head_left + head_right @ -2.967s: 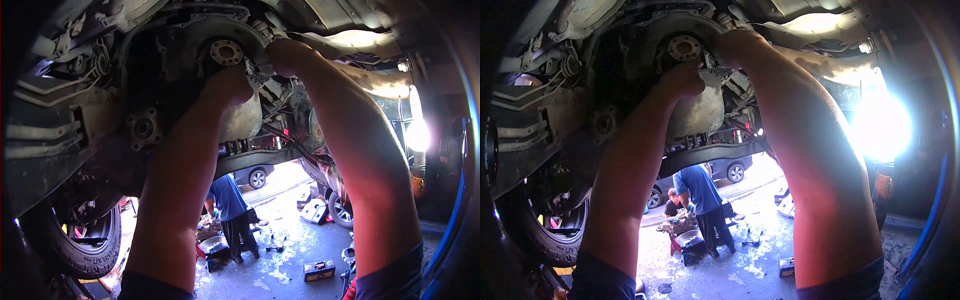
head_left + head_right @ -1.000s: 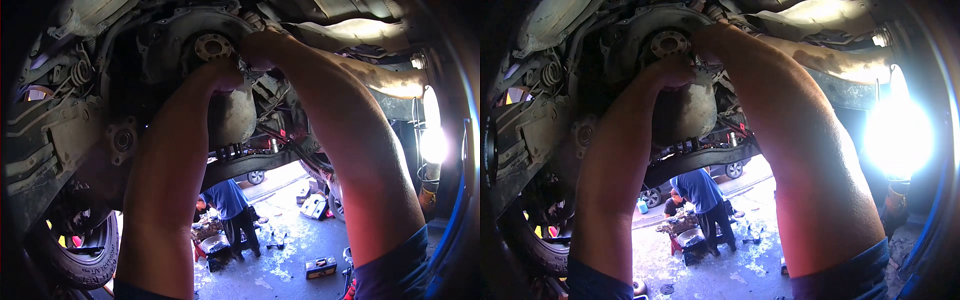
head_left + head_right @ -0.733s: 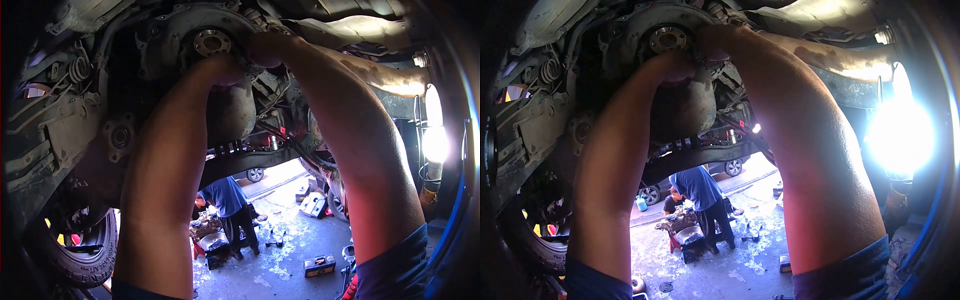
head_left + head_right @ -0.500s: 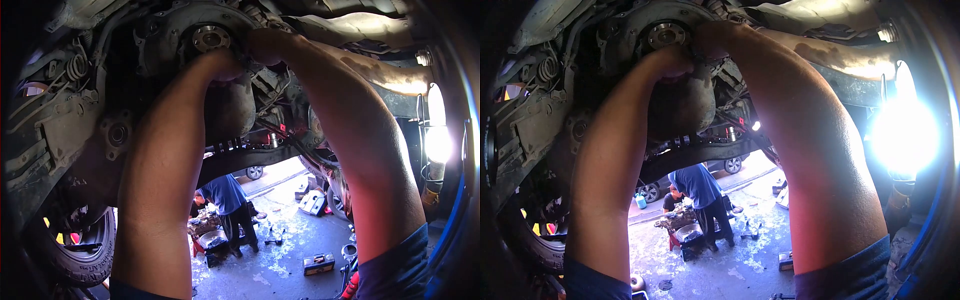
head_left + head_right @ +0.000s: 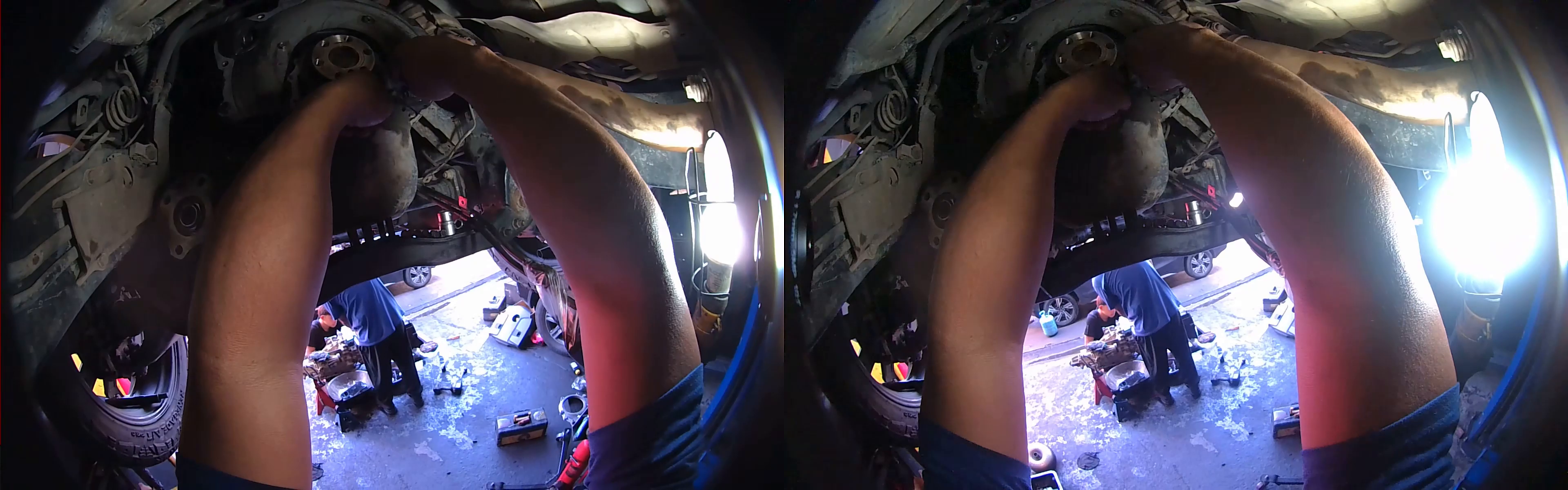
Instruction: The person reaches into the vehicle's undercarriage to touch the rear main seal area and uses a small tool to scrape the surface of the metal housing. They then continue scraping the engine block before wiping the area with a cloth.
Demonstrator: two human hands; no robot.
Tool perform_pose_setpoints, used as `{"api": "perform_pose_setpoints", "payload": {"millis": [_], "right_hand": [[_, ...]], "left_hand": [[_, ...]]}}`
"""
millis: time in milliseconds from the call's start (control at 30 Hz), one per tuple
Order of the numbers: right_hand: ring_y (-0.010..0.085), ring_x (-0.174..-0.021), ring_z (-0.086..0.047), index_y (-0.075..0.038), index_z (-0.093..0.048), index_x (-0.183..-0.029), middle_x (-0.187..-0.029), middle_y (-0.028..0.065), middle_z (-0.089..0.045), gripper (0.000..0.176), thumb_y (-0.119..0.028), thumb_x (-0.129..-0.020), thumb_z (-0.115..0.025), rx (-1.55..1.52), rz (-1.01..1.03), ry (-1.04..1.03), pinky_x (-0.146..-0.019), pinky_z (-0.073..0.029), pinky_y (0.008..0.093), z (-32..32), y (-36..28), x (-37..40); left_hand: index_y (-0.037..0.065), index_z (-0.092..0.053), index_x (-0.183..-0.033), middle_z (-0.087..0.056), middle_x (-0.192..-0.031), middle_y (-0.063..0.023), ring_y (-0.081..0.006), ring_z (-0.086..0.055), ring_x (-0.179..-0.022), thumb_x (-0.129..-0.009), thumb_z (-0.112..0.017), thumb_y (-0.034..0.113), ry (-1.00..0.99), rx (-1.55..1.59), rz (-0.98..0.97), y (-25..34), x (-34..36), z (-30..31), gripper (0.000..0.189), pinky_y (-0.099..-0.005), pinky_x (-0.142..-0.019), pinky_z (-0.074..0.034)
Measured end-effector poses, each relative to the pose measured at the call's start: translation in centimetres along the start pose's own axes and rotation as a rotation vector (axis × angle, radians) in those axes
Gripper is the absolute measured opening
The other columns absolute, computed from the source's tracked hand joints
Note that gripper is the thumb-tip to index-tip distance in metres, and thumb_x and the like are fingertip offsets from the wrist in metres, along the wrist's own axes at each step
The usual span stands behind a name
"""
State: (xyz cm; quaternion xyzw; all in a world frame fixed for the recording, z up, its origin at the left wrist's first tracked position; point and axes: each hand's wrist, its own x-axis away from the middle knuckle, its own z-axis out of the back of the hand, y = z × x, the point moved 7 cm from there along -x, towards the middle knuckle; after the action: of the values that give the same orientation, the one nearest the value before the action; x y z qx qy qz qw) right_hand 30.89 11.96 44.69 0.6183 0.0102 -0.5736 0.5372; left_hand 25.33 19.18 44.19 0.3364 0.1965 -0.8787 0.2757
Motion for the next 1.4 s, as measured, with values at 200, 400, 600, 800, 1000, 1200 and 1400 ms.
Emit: {"api": "perform_pose_setpoints", "payload": {"millis": [200, 400, 600, 800, 1000, 1200, 1400], "right_hand": [[0.0311, -0.105, -0.072, -0.012, -0.071, -0.12, -0.111, 0.0144, -0.074, 0.035, -0.005, -0.088, -0.061, -0.077, -0.087, -0.032, -0.087, -0.059, 0.0427, 1.0, -0.2, 1.2], [0.0307, -0.105, -0.072, -0.013, -0.071, -0.12, -0.111, 0.0134, -0.074, 0.033, -0.007, -0.088, -0.063, -0.118, -0.115, 0.014, -0.086, -0.059, 0.0428, 3.0, -1.1, 2.6], [0.0254, -0.12, -0.066, -0.012, -0.072, -0.121, -0.128, 0.009, -0.07, 0.031, -0.008, -0.092, -0.062, -0.104, -0.094, -0.08, -0.1, -0.054, 0.0412, 1.6, -0.9, 1.9], [0.0312, -0.102, -0.072, -0.009, -0.074, -0.111, -0.108, 0.0149, -0.074, 0.026, -0.02, -0.088, -0.068, -0.142, -0.075, 0.025, -0.086, -0.059, 0.0439, 0.8, -0.1, 1.0], [0.0312, -0.097, -0.074, -0.006, -0.075, -0.105, -0.1, 0.0161, -0.076, 0.021, -0.017, -0.09, -0.066, -0.125, -0.13, 0.042, -0.081, -0.06, 0.0443, 0.0, 0.2, 0.6], [0.0305, -0.097, -0.074, -0.006, -0.075, -0.107, -0.102, 0.015, -0.076, 0.022, -0.013, -0.089, -0.064, -0.095, -0.177, 0.084, -0.078, -0.061, 0.0461, 2.4, -0.6, 2.6], [0.0292, -0.097, -0.075, -0.006, -0.075, -0.107, -0.101, 0.0145, -0.076, 0.022, -0.014, -0.088, -0.067, -0.058, -0.202, 0.046, -0.077, -0.061, 0.0471, 1.8, -0.7, 1.5]], "left_hand": [[-0.002, -0.071, -0.086, -0.068, -0.07, -0.0138, -0.0242, -0.069, -0.06, -0.087, -0.059, 0.015, 0.009, 0.062, 0.015, 0.0, 0.3, 0.1, 0.02, -0.0388, -0.049, -0.054], [-0.001, -0.069, -0.1, -0.069, -0.078, -0.0129, -0.0231, -0.069, -0.064, -0.089, -0.058, 0.014, -0.023, 0.003, -0.015, -0.8, -1.0, -0.6, 0.021, -0.0391, -0.05, -0.056], [-0.001, -0.069, -0.101, -0.068, -0.075, -0.0126, -0.0236, -0.068, -0.062, -0.09, -0.056, 0.012, -0.014, 0.065, 0.074, 0.2, 0.4, 0.0, 0.021, -0.039, -0.05, -0.055], [0.001, -0.069, -0.103, -0.068, -0.074, -0.0114, -0.0227, -0.067, -0.059, -0.091, -0.055, 0.012, 0.077, 0.036, -0.027, 0.4, -0.2, 0.1, 0.022, -0.038, -0.05, -0.055], [0.002, -0.067, -0.104, -0.067, -0.074, -0.0104, -0.0215, -0.065, -0.058, -0.094, -0.054, 0.016, 0.002, 0.176, 0.054, 1.0, 1.1, -0.1, 0.022, -0.0362, -0.05, -0.054], [0.003, -0.065, -0.109, -0.068, -0.079, -0.0093, -0.0191, -0.064, -0.058, -0.099, -0.052, 0.028, -0.015, 0.076, 0.031, 0.1, -0.5, -0.3, 0.029, -0.0339, -0.049, -0.053], [0.005, -0.063, -0.114, -0.068, -0.083, -0.0091, -0.0183, -0.065, -0.06, -0.102, -0.05, 0.034, -0.001, 0.072, 0.017, -0.6, -1.4, -1.2, 0.034, -0.0338, -0.05, -0.053]]}}
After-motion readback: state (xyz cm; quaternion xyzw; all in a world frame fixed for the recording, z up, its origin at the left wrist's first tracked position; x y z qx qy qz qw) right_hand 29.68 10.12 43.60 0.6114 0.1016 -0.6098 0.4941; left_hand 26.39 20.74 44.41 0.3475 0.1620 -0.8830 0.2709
